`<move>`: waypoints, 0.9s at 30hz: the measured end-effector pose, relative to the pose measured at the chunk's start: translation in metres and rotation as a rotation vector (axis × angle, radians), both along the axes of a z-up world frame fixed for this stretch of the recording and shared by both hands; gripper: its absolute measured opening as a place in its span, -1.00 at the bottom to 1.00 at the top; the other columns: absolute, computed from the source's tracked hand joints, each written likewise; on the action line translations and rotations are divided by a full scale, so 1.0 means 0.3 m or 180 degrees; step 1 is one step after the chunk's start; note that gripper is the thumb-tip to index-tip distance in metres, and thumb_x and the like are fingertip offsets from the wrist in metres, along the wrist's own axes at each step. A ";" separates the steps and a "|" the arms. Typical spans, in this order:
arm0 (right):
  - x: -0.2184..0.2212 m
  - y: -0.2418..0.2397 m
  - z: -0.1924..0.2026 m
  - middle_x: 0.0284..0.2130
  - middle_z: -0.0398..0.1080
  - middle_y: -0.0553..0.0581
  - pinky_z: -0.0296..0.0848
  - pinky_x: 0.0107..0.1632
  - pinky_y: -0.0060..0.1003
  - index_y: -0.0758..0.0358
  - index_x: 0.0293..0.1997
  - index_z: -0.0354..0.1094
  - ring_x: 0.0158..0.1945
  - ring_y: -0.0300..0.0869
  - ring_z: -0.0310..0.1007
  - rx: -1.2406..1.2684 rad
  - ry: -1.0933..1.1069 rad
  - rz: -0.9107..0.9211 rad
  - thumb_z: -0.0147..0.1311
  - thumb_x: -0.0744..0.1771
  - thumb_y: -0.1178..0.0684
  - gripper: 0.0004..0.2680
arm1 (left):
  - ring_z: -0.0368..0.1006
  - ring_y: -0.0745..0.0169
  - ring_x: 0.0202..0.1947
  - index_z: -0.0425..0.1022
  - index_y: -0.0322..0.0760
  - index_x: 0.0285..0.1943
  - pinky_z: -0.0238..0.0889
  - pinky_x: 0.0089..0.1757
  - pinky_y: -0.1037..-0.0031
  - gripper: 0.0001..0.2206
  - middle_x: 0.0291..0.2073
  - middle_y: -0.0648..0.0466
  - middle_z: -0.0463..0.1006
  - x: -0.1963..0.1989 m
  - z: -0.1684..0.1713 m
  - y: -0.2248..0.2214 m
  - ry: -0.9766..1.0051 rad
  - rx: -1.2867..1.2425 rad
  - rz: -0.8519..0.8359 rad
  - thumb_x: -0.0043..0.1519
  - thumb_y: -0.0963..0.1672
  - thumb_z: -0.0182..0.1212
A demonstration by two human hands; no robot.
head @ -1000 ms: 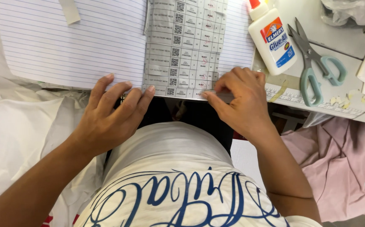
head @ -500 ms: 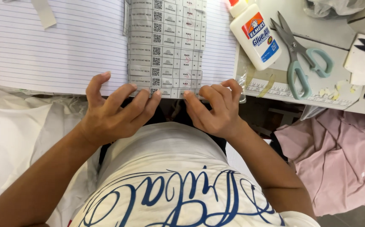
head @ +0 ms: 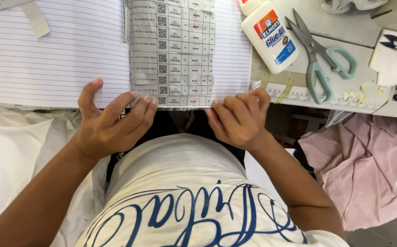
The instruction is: Cutting small paper labels with scissors and gluing them into a notebook
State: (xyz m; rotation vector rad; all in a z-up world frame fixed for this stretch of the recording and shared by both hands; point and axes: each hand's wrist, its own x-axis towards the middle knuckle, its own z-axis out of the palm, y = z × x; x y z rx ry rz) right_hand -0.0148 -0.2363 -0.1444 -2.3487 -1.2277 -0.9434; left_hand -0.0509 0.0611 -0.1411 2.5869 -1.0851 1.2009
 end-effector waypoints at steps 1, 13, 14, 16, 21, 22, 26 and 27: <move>0.001 -0.013 0.005 -0.38 0.43 0.09 0.11 0.08 -0.07 0.27 -0.32 0.54 -0.33 -0.08 0.34 -0.0002 -0.0001 -0.0001 0.35 0.31 0.05 -0.87 | 0.53 0.28 -0.18 0.66 -0.16 -0.15 0.12 0.16 -0.07 -0.91 -0.23 0.22 0.59 0.001 0.002 -0.001 -0.0001 -0.0002 -0.0001 0.33 -0.24 0.43; -0.016 0.032 -0.008 -0.21 0.42 0.16 0.15 0.15 0.05 0.06 -0.06 0.57 -0.16 -0.04 0.37 -0.0141 0.0082 -0.0185 0.15 0.39 0.08 -0.90 | 0.50 0.28 -0.20 0.67 -0.13 -0.17 0.15 0.14 -0.04 -0.92 -0.21 0.22 0.59 -0.009 -0.002 0.014 -0.0038 0.0052 0.0152 0.33 -0.22 0.43; -0.015 0.035 -0.006 -0.22 0.42 0.15 0.15 0.15 0.05 0.08 -0.08 0.57 -0.17 -0.04 0.36 -0.0113 0.0064 -0.0180 0.17 0.38 0.10 -0.92 | 0.48 0.26 -0.20 0.67 -0.13 -0.19 0.14 0.15 -0.07 -0.91 -0.23 0.22 0.59 -0.013 -0.008 0.024 -0.0034 0.0013 0.0144 0.32 -0.22 0.43; -0.017 0.039 -0.005 -0.23 0.42 0.14 0.15 0.15 0.04 0.10 -0.11 0.57 -0.17 -0.04 0.36 -0.0082 0.0043 -0.0168 0.19 0.38 0.11 -0.94 | 0.47 0.24 -0.21 0.67 -0.13 -0.21 0.14 0.16 -0.10 -0.89 -0.24 0.22 0.59 -0.019 -0.012 0.036 -0.0034 -0.0022 0.0141 0.32 -0.23 0.44; -0.027 0.043 0.010 -0.22 0.41 0.17 0.15 0.14 0.04 0.09 -0.09 0.58 -0.14 -0.01 0.34 -0.0058 0.0303 -0.0251 0.14 0.37 0.14 -0.89 | 0.46 0.16 -0.09 0.63 -0.08 -0.01 0.00 0.27 -0.16 -0.85 -0.22 0.20 0.67 -0.025 -0.014 0.062 0.0218 -0.0132 -0.0002 0.37 -0.17 0.55; -0.034 0.039 0.033 -0.22 0.41 0.17 0.15 0.14 0.04 0.09 -0.09 0.58 -0.14 -0.01 0.34 -0.0057 0.0295 -0.0239 0.14 0.37 0.14 -0.89 | 0.46 0.16 -0.09 0.63 -0.08 -0.01 0.00 0.27 -0.16 -0.85 -0.22 0.20 0.67 -0.035 -0.012 0.081 0.0210 -0.0131 0.0009 0.37 -0.17 0.55; -0.049 0.017 0.121 -0.21 0.38 0.19 0.16 0.13 -0.02 0.23 -0.12 0.57 -0.16 0.00 0.34 0.0131 0.0660 -0.0242 0.16 0.36 0.04 -0.87 | 0.35 -0.13 -0.02 0.61 -0.35 -0.18 -0.01 0.24 -0.19 -0.55 -0.13 -0.09 0.57 -0.052 0.018 0.143 0.0273 -0.0989 0.0298 0.31 0.13 0.35; -0.051 0.011 0.144 -0.22 0.37 0.20 0.20 0.11 0.01 0.25 -0.14 0.57 -0.18 0.00 0.36 0.0219 0.0626 -0.0246 0.16 0.35 0.00 -0.84 | 0.34 -0.15 -0.04 0.61 -0.40 -0.24 0.00 0.25 -0.16 -0.54 -0.18 -0.13 0.56 -0.050 0.033 0.156 0.0145 -0.1140 0.0466 0.33 0.11 0.24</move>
